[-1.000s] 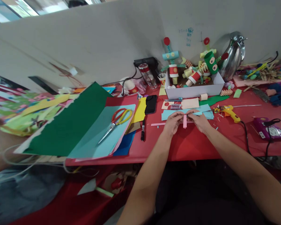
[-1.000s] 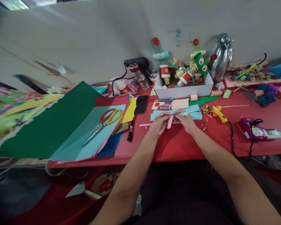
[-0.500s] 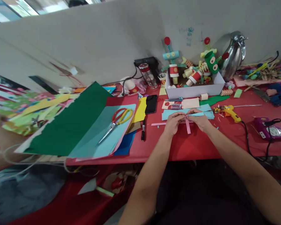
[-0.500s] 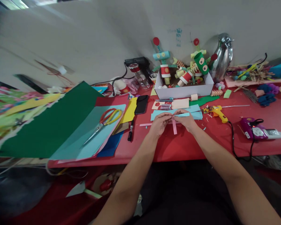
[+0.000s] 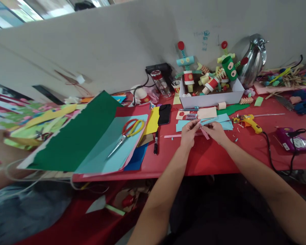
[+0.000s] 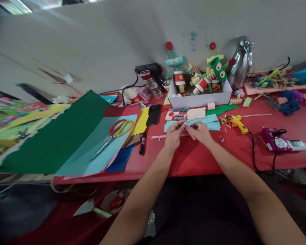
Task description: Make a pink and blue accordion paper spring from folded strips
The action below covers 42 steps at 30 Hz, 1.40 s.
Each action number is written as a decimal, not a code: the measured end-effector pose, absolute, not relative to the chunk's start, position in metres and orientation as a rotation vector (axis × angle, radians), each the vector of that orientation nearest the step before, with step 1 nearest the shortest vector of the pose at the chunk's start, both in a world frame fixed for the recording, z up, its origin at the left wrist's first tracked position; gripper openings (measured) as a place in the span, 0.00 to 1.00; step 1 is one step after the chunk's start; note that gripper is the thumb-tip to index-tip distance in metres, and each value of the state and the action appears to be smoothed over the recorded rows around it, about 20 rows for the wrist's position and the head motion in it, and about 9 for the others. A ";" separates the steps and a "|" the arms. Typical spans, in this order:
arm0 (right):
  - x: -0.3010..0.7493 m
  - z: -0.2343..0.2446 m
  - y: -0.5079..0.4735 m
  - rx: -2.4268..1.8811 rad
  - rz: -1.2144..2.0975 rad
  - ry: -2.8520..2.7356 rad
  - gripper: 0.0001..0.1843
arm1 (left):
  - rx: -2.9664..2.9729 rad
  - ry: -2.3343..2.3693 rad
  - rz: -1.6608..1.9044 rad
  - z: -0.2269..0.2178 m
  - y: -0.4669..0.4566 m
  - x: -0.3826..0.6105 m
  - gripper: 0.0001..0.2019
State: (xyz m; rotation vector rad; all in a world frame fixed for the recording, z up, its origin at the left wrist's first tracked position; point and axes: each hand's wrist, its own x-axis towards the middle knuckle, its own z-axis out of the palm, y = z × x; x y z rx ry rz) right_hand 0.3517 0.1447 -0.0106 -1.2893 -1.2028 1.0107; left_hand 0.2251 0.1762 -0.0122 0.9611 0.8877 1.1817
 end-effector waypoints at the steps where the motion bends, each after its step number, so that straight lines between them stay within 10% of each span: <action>1: 0.352 -0.011 0.145 -1.303 0.959 -1.218 0.10 | 0.967 0.900 1.176 -0.012 0.176 0.225 0.11; 42: 0.361 -0.005 0.143 -1.320 0.792 -1.353 0.06 | 1.096 0.863 1.103 -0.008 0.176 0.218 0.12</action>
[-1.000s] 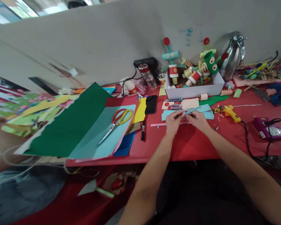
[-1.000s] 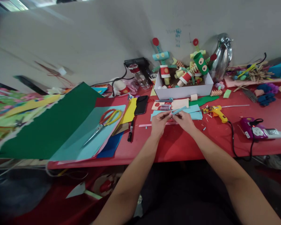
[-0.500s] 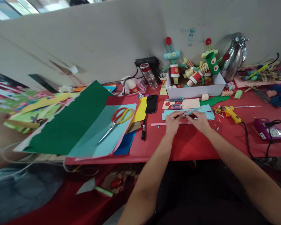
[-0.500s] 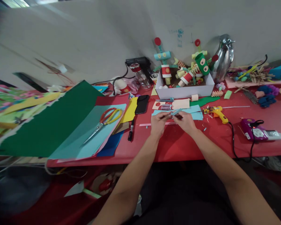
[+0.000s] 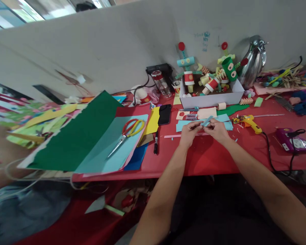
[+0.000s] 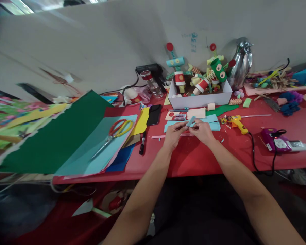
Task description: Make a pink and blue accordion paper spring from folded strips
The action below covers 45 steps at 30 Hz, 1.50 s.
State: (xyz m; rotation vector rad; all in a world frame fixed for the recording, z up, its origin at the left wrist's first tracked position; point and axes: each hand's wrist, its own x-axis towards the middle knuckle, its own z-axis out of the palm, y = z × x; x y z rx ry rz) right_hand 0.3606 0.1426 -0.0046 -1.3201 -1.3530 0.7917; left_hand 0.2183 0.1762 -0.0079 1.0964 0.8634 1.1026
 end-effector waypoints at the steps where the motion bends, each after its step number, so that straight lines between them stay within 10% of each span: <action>1: 0.362 -0.003 0.142 -1.325 0.803 -1.337 0.07 | 1.043 0.863 1.102 -0.009 0.177 0.219 0.11; 8: 0.361 0.003 0.143 -1.078 0.992 -1.162 0.26 | 0.557 0.854 1.107 -0.009 0.187 0.217 0.10; 28: 0.358 -0.017 0.146 -1.159 0.459 -1.528 0.02 | 0.443 0.819 0.754 0.002 0.176 0.214 0.05; 45: 0.363 -0.017 0.149 -1.125 0.282 -1.537 0.05 | 0.271 0.957 0.985 0.019 0.169 0.245 0.06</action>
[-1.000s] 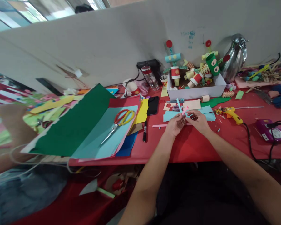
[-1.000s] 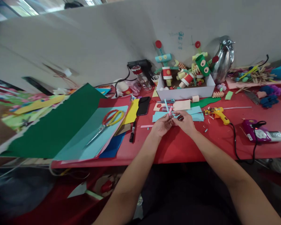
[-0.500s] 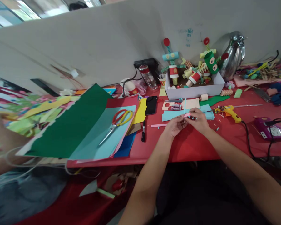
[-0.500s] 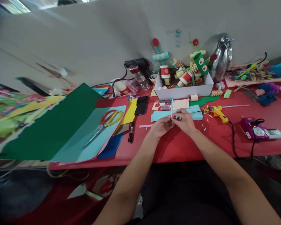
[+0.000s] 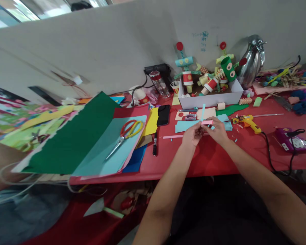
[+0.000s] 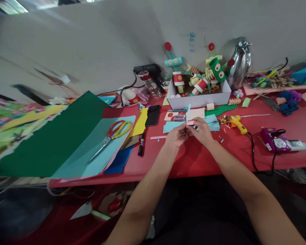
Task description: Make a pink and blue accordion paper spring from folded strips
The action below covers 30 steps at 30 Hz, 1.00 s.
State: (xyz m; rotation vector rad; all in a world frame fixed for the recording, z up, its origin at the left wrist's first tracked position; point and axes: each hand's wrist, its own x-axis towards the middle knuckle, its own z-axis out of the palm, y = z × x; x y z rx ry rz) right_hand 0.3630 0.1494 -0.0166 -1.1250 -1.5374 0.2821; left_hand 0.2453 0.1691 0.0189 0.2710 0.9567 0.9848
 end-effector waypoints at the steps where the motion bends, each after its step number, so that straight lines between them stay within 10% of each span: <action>1: 0.364 -0.016 0.150 -1.130 0.271 -1.537 0.05 | 0.258 0.950 0.966 0.019 0.170 0.245 0.06; 30: 0.363 -0.019 0.151 -1.134 0.392 -1.577 0.06 | 0.276 0.816 0.903 0.006 0.170 0.236 0.11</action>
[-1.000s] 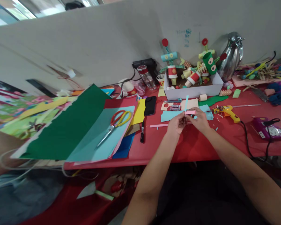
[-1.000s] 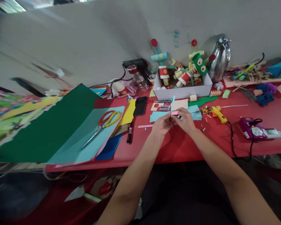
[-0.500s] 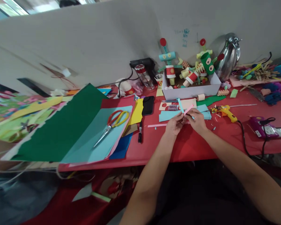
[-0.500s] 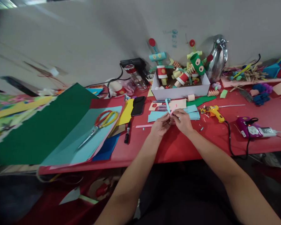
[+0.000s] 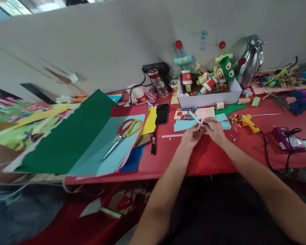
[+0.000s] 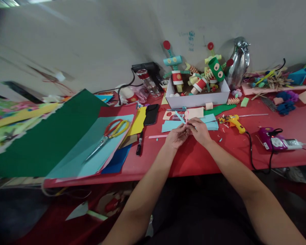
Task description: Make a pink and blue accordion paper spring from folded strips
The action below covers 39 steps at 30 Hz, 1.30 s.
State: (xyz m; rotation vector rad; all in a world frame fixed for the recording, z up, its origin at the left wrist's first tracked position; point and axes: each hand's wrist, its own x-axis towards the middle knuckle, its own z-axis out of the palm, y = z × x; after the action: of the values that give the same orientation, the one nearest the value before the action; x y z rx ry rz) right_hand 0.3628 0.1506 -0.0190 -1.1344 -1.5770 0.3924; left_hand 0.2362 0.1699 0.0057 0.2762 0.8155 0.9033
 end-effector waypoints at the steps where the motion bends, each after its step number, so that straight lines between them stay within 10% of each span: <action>1: 0.362 -0.020 0.150 -1.143 0.383 -1.564 0.06 | 0.272 0.836 0.910 0.006 0.170 0.236 0.11; 39: 0.352 -0.013 0.141 -1.321 0.639 -1.242 0.13 | 0.621 0.885 1.025 0.011 0.169 0.230 0.13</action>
State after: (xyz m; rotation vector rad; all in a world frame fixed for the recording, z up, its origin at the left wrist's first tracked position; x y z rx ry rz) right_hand 0.3524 0.1406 -0.0126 -1.3206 -1.2419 0.6388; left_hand 0.2301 0.1690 0.0113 0.6211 0.8848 1.0249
